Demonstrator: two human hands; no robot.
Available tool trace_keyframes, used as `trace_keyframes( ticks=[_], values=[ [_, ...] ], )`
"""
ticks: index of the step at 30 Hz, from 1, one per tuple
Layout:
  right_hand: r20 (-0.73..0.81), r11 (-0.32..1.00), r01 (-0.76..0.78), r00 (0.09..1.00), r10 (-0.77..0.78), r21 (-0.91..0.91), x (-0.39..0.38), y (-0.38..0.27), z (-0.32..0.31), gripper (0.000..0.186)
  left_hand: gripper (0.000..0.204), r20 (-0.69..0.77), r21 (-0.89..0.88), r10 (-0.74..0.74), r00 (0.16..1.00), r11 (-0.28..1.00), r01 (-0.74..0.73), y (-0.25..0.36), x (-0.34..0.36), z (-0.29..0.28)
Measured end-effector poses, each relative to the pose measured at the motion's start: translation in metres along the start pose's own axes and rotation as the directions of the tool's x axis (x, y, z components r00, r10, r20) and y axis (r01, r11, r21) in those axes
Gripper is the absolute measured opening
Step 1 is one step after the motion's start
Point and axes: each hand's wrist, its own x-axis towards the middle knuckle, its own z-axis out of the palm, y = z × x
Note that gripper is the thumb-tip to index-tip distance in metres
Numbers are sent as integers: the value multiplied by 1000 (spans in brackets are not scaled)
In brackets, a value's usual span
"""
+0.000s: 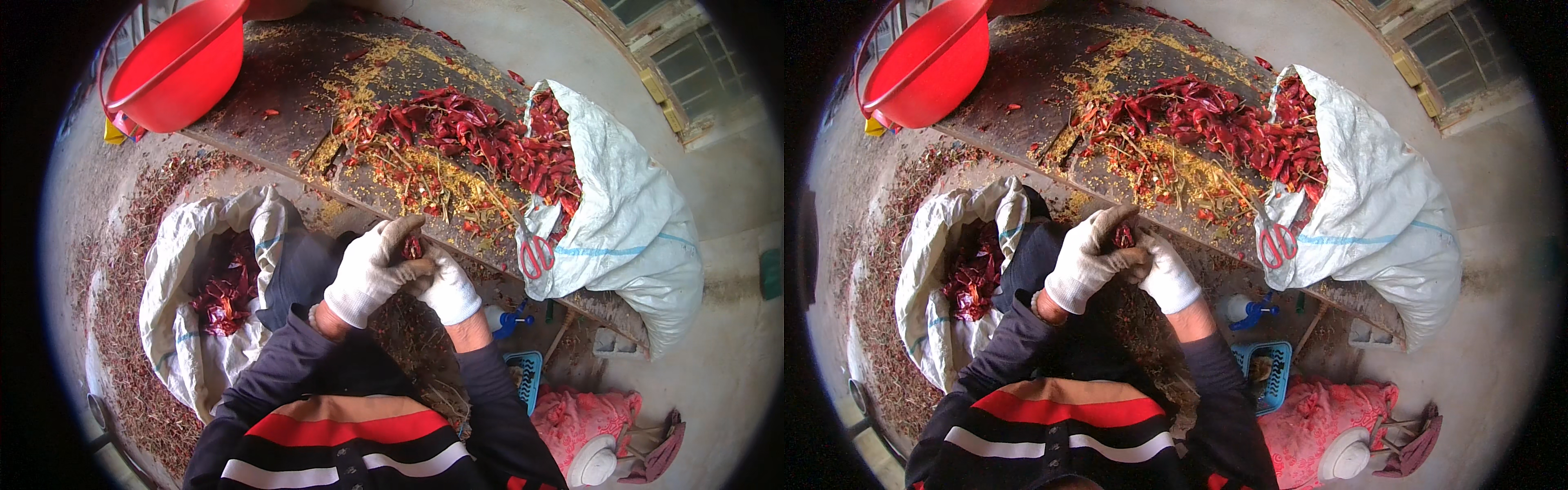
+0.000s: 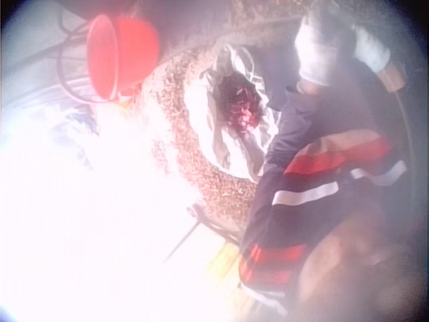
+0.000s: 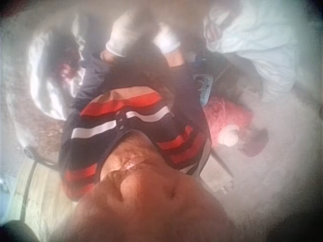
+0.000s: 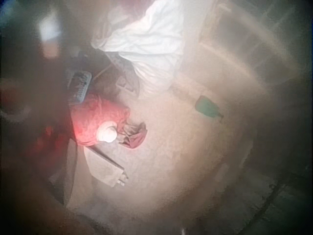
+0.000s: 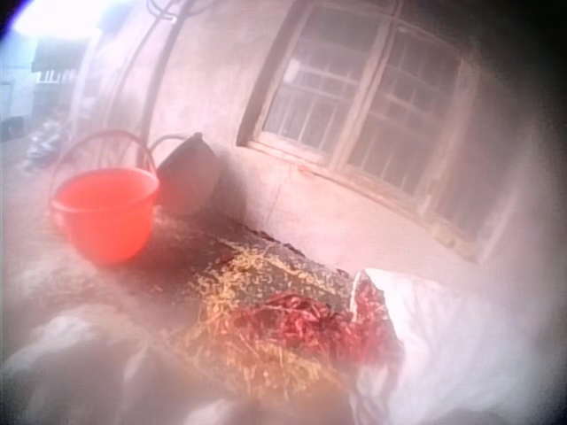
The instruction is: The person sits on the floor and removes stems from dried red peppers using a pair of scissors. They pick peppers from a pile on a low table, cut the stems, and place the trimmed peppers into a white sack.
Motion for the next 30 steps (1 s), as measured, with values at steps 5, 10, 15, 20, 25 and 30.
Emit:
trace_keyframes(
  ticks=[5, 10, 15, 20, 25, 30],
  values=[
    [-203, 735, -45, 971, -128, -676, -7, -8, 7, 27, 47, 68, -15, -50, 996, 999, 51, 0, 3, -5],
    [60, -8, 68, 810, -583, -998, -11, -24, 21, 39, 31, 120, -276, -199, 973, 934, 225, 7, 4, -5],
    [439, -184, 404, 739, -511, -896, -4, -34, 50, 45, 24, 266, -388, -367, 891, 805, 448, 5, 3, -8],
    [519, -293, 429, 733, -440, -854, -6, -37, 44, 27, 20, 359, -429, -438, 824, 707, 563, 10, 2, -9],
    [600, -575, 293, 649, -467, -764, -8, -25, 61, 7, 22, 300, -277, -292, 908, 884, 375, -3, -2, -9],
    [387, -228, 313, 710, -588, -922, -7, -18, 57, 5, 25, 195, -46, -45, 980, 997, 54, -7, -3, -6]
  ],
)
